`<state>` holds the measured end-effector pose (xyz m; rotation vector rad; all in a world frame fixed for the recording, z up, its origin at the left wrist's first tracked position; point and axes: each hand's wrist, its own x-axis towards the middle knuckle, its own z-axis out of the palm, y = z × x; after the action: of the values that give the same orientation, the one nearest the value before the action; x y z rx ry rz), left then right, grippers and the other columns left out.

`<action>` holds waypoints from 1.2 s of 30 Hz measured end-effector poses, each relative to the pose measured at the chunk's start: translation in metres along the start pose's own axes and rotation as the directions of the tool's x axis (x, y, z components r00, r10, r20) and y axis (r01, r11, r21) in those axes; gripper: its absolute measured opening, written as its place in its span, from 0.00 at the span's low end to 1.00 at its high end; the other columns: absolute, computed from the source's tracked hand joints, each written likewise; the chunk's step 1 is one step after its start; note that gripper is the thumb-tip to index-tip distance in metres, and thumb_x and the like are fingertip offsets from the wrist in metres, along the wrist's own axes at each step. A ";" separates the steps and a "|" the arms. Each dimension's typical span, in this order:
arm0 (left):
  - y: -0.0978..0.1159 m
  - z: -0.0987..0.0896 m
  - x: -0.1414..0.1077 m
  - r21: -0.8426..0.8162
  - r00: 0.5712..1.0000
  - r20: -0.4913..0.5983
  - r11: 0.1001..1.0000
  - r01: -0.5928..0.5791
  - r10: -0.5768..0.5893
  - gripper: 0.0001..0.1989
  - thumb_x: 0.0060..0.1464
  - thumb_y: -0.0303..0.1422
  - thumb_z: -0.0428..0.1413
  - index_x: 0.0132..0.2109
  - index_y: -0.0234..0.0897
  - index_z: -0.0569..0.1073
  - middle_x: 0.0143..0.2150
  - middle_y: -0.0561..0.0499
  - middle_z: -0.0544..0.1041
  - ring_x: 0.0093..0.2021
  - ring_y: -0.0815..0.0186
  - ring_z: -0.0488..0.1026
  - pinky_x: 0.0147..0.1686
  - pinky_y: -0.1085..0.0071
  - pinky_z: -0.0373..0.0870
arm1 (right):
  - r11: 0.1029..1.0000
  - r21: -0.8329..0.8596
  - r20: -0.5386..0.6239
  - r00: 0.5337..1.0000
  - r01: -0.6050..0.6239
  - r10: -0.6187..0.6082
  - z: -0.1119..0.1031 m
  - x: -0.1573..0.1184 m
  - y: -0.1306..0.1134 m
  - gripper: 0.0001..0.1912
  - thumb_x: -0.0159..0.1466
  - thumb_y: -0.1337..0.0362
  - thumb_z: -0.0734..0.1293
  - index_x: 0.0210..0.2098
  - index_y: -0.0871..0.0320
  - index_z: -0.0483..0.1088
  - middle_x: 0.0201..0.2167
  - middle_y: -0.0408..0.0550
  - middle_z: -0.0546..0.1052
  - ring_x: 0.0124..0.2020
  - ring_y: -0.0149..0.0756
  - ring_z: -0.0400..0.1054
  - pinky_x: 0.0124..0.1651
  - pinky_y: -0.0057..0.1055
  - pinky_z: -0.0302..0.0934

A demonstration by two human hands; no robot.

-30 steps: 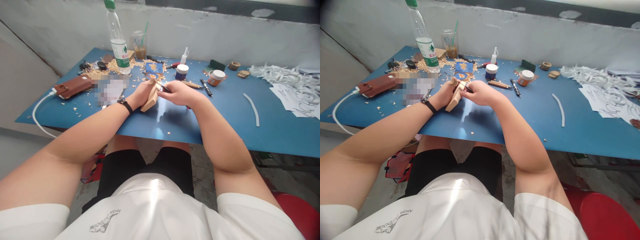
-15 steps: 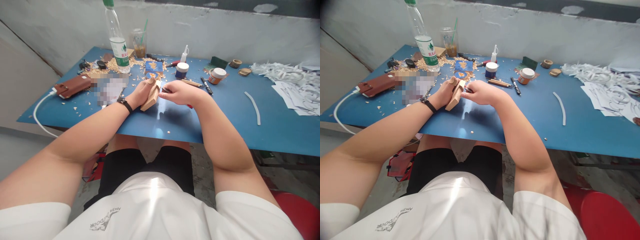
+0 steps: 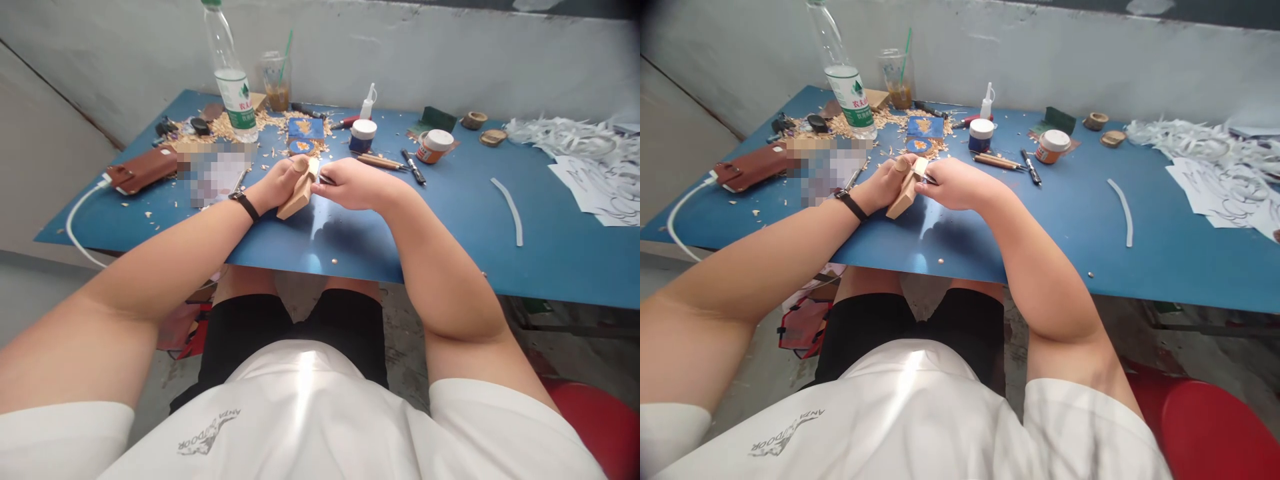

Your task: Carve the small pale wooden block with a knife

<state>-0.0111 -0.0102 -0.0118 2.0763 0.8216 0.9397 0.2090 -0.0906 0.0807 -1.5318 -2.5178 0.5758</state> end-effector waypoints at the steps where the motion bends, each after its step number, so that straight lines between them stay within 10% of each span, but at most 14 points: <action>1: -0.001 0.000 0.000 0.005 1.000 0.000 1.000 -0.005 0.005 0.46 0.64 0.84 0.44 0.34 0.44 0.69 0.30 0.50 0.66 0.36 0.58 0.68 0.41 0.60 0.69 | 1.000 0.016 0.000 1.000 0.011 -0.011 0.000 0.000 0.000 0.27 0.85 0.55 0.67 0.29 0.51 0.59 0.27 0.43 0.66 0.32 0.37 0.58 0.40 0.40 0.49; 8: -0.006 -0.002 0.000 0.006 1.000 -0.018 1.000 0.023 -0.022 0.46 0.59 0.85 0.51 0.32 0.44 0.65 0.32 0.51 0.66 0.36 0.59 0.63 0.42 0.61 0.68 | 0.999 0.046 -0.042 0.999 -0.002 0.004 0.003 0.002 0.003 0.25 0.83 0.57 0.71 0.29 0.52 0.62 0.28 0.41 0.68 0.32 0.35 0.59 0.39 0.38 0.48; 16: -0.005 -0.001 -0.001 -0.033 0.993 -0.089 0.997 0.068 -0.071 0.29 0.79 0.58 0.53 0.33 0.44 0.69 0.32 0.49 0.71 0.35 0.60 0.65 0.40 0.61 0.70 | 1.000 -0.015 -0.066 0.998 -0.001 0.000 0.007 0.004 -0.001 0.29 0.84 0.53 0.69 0.28 0.51 0.59 0.26 0.42 0.64 0.31 0.36 0.55 0.40 0.40 0.48; 23: 0.003 0.003 0.004 -0.041 0.974 -0.062 0.975 0.217 -0.219 0.21 0.76 0.45 0.59 0.33 0.42 0.72 0.31 0.51 0.76 0.35 0.63 0.66 0.41 0.63 0.70 | 0.994 -0.105 -0.051 0.999 0.005 -0.011 0.007 0.004 -0.001 0.26 0.83 0.55 0.69 0.29 0.51 0.61 0.26 0.41 0.64 0.32 0.35 0.56 0.40 0.37 0.49; 36: 0.000 0.002 0.006 -0.123 0.982 0.010 0.974 0.188 -0.188 0.26 0.56 0.61 0.64 0.32 0.47 0.66 0.29 0.54 0.70 0.36 0.64 0.57 0.36 0.63 0.64 | 0.993 -0.119 -0.047 0.999 -0.011 0.005 0.007 0.002 -0.005 0.24 0.84 0.54 0.68 0.31 0.53 0.64 0.27 0.39 0.64 0.31 0.32 0.55 0.39 0.35 0.49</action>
<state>-0.0056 -0.0064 -0.0103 1.8560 0.9204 0.8667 0.2019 -0.0929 0.0756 -1.5756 -2.5536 0.3920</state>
